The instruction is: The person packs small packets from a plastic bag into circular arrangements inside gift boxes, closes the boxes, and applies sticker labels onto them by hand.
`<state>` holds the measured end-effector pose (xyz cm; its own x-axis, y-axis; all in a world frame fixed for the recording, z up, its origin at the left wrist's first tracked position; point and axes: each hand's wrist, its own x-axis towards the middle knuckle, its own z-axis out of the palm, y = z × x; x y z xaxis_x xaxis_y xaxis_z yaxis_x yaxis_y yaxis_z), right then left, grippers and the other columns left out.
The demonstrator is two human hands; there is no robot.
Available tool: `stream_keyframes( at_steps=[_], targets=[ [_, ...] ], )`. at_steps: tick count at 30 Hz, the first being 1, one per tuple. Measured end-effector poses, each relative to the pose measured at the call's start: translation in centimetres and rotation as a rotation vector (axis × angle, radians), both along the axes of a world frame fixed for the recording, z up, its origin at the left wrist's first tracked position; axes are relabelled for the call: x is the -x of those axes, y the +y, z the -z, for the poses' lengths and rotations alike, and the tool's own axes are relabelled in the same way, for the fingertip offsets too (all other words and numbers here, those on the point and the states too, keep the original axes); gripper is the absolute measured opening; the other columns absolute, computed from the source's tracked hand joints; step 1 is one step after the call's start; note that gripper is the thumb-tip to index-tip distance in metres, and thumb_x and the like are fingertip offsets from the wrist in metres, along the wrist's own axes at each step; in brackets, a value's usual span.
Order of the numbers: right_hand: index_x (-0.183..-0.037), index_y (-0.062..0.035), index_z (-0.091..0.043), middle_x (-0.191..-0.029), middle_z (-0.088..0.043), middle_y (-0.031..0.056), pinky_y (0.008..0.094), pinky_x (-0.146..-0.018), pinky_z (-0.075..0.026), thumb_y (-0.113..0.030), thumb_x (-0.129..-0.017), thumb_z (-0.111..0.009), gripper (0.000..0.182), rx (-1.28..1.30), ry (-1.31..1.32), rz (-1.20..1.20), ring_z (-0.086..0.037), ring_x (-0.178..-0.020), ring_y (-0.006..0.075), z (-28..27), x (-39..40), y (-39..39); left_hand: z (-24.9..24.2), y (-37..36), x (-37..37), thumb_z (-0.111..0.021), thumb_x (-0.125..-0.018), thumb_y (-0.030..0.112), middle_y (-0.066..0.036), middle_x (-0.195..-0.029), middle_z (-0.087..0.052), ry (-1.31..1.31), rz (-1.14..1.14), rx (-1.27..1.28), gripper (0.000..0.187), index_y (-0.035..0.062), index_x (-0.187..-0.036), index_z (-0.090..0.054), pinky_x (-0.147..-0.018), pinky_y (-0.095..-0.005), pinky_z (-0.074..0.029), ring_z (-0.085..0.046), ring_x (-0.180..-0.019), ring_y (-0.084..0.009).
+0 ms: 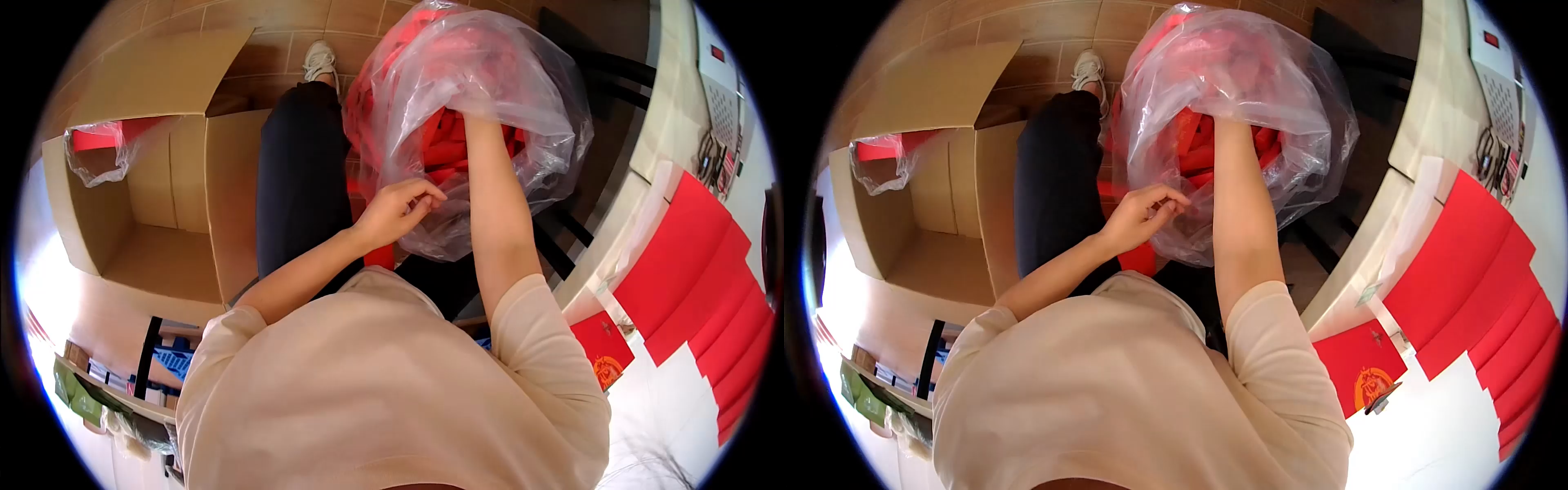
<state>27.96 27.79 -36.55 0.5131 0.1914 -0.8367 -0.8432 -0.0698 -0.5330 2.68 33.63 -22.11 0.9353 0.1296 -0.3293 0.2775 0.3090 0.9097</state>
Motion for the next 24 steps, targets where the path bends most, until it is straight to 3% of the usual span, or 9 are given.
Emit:
stream_keyframes(
  at_steps=[10, 11, 13, 14, 16, 17, 19, 21, 24],
  targets=[
    [-0.104, -0.0022, -0.056, -0.084, -0.064, 0.0115, 0.0256, -0.044, -0.040, -0.004, -0.088, -0.051, 0.017, -0.106, -0.208, 0.088, -0.058, -0.062, 0.0179, -1.2, 6.8, -2.6, 2.6, -0.7, 0.6, -0.052, -0.093, 0.009, -0.008, -0.100, -0.064, 0.128, -0.052, 0.021, 0.025, 0.0027, -0.117, -0.054, -0.074, -0.0262, -0.048, -0.061, -0.087, -0.0137],
    [-0.094, -0.0035, -0.055, -0.069, -0.062, 0.0074, 0.0264, -0.042, -0.039, -0.008, -0.091, -0.051, 0.006, -0.138, -0.219, 0.143, -0.052, -0.050, 0.0150, -0.9, 7.4, -2.5, 3.7, -0.6, 0.6, -0.053, -0.094, 0.012, -0.008, -0.103, -0.063, 0.160, -0.155, 0.035, 0.030, 0.0026, -0.122, -0.052, -0.078, -0.0261, -0.047, -0.059, -0.091, -0.0131],
    [-0.088, -0.0055, -0.053, -0.067, -0.061, 0.0066, 0.0261, -0.042, -0.038, -0.019, -0.097, -0.048, 0.017, 0.133, -0.228, -0.028, -0.053, -0.051, 0.0134, -5.0, 12.4, -6.2, 5.5, -0.8, 0.3, -0.055, -0.094, 0.018, -0.008, -0.108, -0.061, 0.229, -0.280, 0.256, 0.039, 0.0020, -0.129, -0.045, -0.084, -0.0261, -0.045, -0.056, -0.099, -0.0128],
    [-0.088, -0.0038, -0.054, -0.067, -0.061, 0.0063, 0.0261, -0.043, -0.038, -0.020, -0.096, -0.048, 0.019, 0.127, -0.264, -0.021, -0.052, -0.050, 0.0124, -5.3, 12.8, -6.3, 6.4, -0.9, 0.5, -0.057, -0.094, 0.023, -0.010, -0.112, -0.060, 0.212, -0.260, 0.270, 0.046, 0.0014, -0.132, -0.043, -0.087, -0.0261, -0.044, -0.056, -0.103, -0.0137],
    [-0.084, 0.0007, -0.053, -0.074, -0.060, 0.0179, 0.0368, -0.060, -0.045, -0.020, -0.093, -0.050, 0.023, 0.678, -0.995, -0.516, -0.059, -0.065, 0.0315, -8.7, 18.2, -9.1, 5.4, -0.8, 0.1, -0.062, -0.092, 0.026, -0.015, -0.123, -0.054, 0.263, -0.267, 0.343, 0.059, 0.0010, -0.138, -0.034, -0.094, -0.0284, -0.042, -0.053, -0.111, -0.0173],
    [-0.085, -0.0003, -0.055, -0.085, -0.059, 0.0214, 0.0409, -0.067, -0.045, -0.016, -0.090, -0.054, 0.016, 0.640, -0.793, -0.513, -0.057, -0.078, 0.0392, -10.2, 18.1, -8.7, 5.4, -0.6, 0.1, -0.064, -0.090, 0.027, -0.017, -0.128, -0.050, 0.281, -0.250, 0.364, 0.067, 0.0016, -0.141, -0.029, -0.096, -0.0291, -0.041, -0.052, -0.113, -0.0187],
    [-0.084, -0.0015, -0.056, -0.096, -0.060, 0.0192, 0.0411, -0.071, -0.045, -0.013, -0.082, -0.060, 0.012, 0.707, -1.180, -0.740, -0.058, -0.086, 0.0375, -13.2, 21.9, -9.8, 3.9, -1.0, 0.3, -0.067, -0.087, 0.026, -0.018, -0.129, -0.048, 0.292, -0.206, 0.343, 0.076, 0.0032, -0.143, -0.022, -0.096, -0.0295, -0.040, -0.051, -0.114, -0.0193],
    [-0.087, -0.0022, -0.057, -0.104, -0.058, 0.0183, 0.0425, -0.076, -0.044, -0.012, -0.077, -0.062, 0.015, 0.595, -1.280, -0.862, -0.056, -0.092, 0.0373, -14.7, 23.5, -9.8, 4.0, -1.1, 0.6, -0.071, -0.085, 0.026, -0.018, -0.131, -0.045, 0.312, -0.165, 0.317, 0.085, 0.0047, -0.145, -0.016, -0.097, -0.0299, -0.040, -0.050, -0.115, -0.0200],
    [-0.095, -0.0023, -0.056, -0.115, -0.055, 0.0174, 0.0443, -0.088, -0.041, -0.011, -0.070, -0.063, 0.028, 0.439, -1.391, -0.965, -0.052, -0.104, 0.0369, -15.1, 23.7, -9.7, 4.2, -0.7, 0.4, -0.067, -0.086, 0.013, -0.006, -0.109, -0.050, 0.324, -0.230, 0.472, 0.077, 0.0133, -0.143, -0.016, -0.086, -0.0323, -0.045, -0.056, -0.096, -0.0176]
  ],
)
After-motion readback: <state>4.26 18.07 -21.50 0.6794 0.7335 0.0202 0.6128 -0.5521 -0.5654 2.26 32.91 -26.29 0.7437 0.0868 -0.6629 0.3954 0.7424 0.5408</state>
